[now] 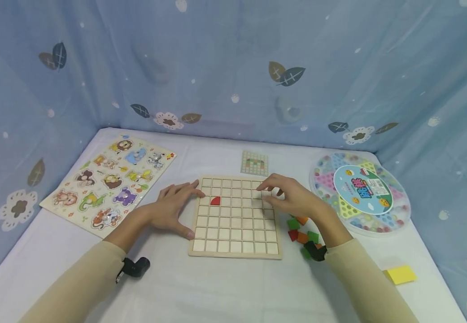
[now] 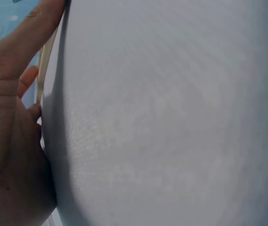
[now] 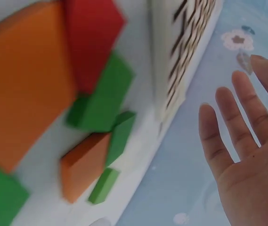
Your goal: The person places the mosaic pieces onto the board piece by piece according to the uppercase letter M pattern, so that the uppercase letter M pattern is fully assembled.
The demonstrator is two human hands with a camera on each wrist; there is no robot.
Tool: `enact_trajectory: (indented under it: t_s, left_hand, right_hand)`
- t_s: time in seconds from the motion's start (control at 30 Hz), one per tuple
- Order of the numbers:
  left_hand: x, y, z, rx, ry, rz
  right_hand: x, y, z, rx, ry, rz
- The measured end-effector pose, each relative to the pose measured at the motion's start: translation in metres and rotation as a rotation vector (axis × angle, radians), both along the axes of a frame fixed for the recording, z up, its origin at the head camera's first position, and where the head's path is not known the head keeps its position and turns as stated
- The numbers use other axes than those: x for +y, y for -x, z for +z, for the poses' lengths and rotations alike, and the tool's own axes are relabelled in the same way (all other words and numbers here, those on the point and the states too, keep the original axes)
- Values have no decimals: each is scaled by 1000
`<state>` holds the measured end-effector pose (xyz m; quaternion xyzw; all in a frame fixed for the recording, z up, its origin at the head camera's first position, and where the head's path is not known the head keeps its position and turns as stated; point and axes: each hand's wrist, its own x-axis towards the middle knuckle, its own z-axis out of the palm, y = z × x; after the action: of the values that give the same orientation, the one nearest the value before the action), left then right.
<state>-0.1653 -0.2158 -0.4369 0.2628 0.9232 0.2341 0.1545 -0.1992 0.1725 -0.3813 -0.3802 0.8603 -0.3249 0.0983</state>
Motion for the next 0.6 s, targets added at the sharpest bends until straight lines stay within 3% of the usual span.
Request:
enact_trajectory:
  t_s: [0.27,0.6]
  left_hand:
    - [3,-2,0,-11,17,-6]
    - [1,0,1,-21,38,-10]
  right_hand:
    - [25,-2,-5,44,16,-36]
    - [53,-1,-1,41,-46,-134]
